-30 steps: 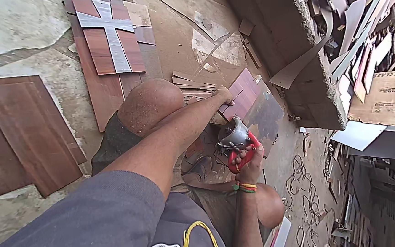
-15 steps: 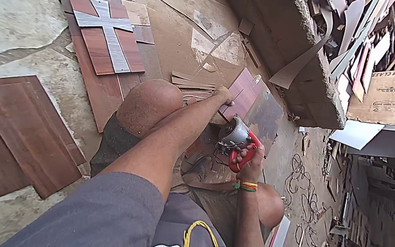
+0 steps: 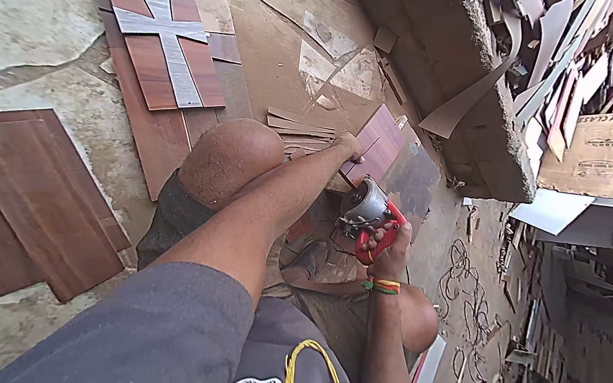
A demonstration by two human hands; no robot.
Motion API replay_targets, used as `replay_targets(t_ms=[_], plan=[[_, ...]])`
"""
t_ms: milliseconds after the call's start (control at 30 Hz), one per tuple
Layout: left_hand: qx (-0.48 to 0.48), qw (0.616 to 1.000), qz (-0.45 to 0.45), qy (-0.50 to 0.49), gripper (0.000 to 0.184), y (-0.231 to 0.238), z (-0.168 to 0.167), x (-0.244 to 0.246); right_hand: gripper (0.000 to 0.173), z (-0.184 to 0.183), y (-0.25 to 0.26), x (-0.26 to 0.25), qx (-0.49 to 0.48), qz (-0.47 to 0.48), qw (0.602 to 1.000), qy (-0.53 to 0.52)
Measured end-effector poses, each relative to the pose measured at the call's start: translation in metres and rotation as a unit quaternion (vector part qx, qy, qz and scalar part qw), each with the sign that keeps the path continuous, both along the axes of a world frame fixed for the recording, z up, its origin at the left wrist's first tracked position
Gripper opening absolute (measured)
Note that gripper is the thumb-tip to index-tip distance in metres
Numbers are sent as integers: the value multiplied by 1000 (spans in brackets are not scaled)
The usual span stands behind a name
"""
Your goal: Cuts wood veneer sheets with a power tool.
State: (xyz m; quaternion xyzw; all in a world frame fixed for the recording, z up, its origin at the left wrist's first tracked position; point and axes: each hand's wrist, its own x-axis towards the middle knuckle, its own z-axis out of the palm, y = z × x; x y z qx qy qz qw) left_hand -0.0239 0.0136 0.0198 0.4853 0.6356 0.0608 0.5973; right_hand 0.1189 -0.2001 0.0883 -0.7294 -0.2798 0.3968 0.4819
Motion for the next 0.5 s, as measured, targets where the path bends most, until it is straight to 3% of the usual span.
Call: replay_targets(t_ms=[100,500], plan=[[5,1000,-15,9,51,1,2,0,59,0,1,2,-9,1,1000,2],[-3,1000,-4,5,60,2,-2,1,59,-1,7,3,-5,-4,1000,1]])
